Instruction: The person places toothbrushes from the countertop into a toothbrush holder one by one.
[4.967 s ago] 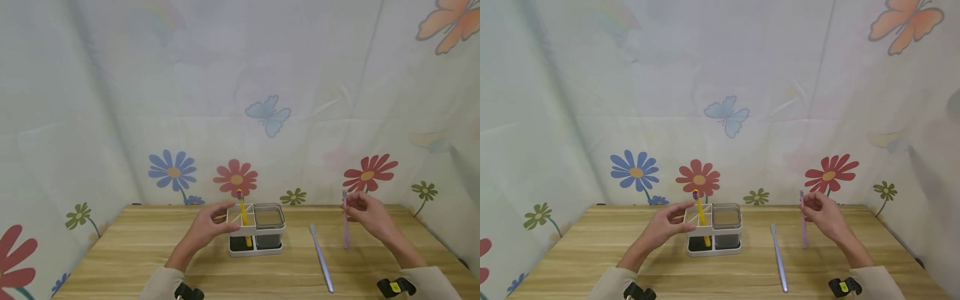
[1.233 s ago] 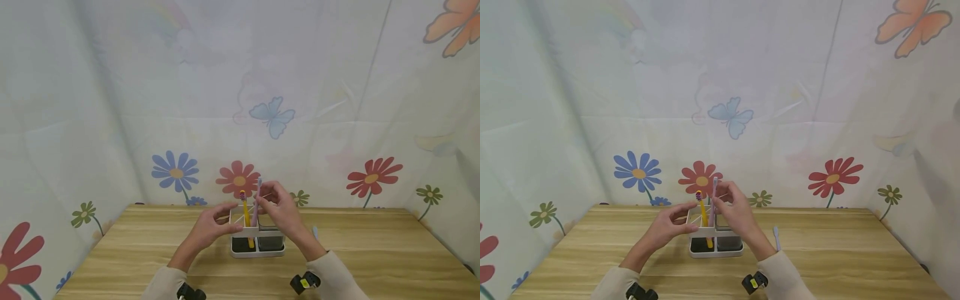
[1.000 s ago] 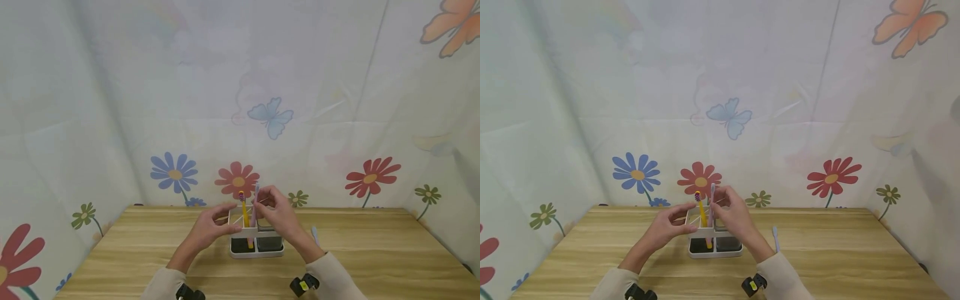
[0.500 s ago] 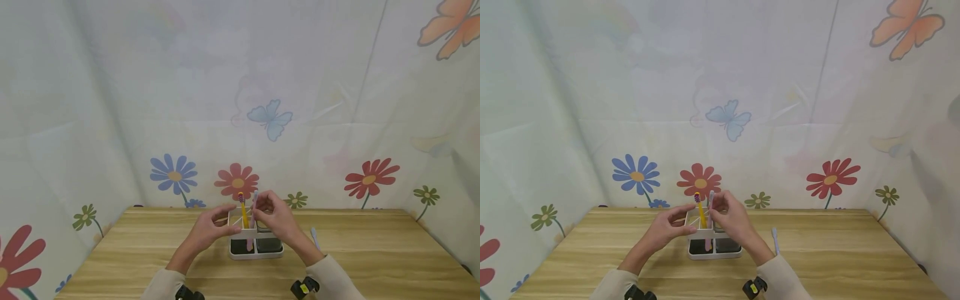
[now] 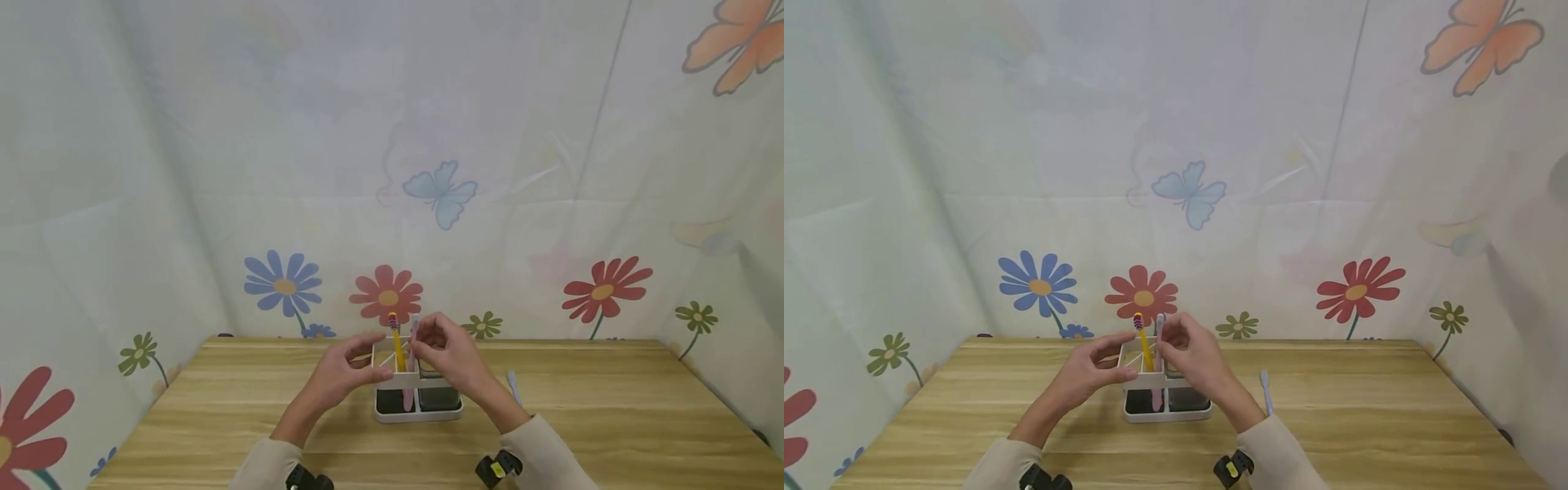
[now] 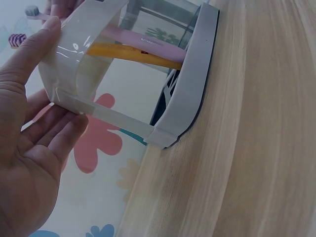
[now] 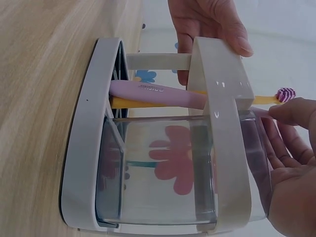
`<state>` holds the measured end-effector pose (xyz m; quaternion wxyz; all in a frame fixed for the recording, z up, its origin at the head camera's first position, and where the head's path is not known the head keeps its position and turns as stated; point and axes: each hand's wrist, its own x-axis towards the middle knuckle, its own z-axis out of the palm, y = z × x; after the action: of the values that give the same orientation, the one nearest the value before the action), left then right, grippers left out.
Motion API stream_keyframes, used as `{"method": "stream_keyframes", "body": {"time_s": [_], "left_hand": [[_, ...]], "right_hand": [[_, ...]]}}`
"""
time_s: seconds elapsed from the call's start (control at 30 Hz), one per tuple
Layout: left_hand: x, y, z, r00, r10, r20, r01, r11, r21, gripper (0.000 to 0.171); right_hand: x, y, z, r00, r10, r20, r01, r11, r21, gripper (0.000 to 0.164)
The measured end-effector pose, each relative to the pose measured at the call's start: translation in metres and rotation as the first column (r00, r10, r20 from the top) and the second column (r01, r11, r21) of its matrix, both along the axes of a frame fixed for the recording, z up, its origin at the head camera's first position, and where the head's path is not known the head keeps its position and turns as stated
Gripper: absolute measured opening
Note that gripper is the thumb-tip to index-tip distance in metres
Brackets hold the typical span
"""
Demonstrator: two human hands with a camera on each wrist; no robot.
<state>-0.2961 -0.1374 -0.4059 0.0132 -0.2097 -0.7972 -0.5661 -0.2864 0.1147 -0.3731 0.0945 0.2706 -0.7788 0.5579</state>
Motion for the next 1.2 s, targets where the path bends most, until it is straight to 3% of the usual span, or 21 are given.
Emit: {"method": "stream_keyframes", "body": {"time_s": [0.73,1.2], "left_hand": [[0.001,-0.001,0.002,1.000,-0.002,0.001,0.002,1.000,0.003,0.071],[-0.002,0.001,-0.002,1.000,-0.021,-0.013,0.022,0.999,0.029,0.067]], "right_hand": [[-0.002,0.007,0.006,0.999,0.033,0.017,-0.034,0.999,0.007,0.028],[-0.001,0.027,0.021,1.000,0.013,-0.002,-0.013,0.998,-0.065,0.030]]}}
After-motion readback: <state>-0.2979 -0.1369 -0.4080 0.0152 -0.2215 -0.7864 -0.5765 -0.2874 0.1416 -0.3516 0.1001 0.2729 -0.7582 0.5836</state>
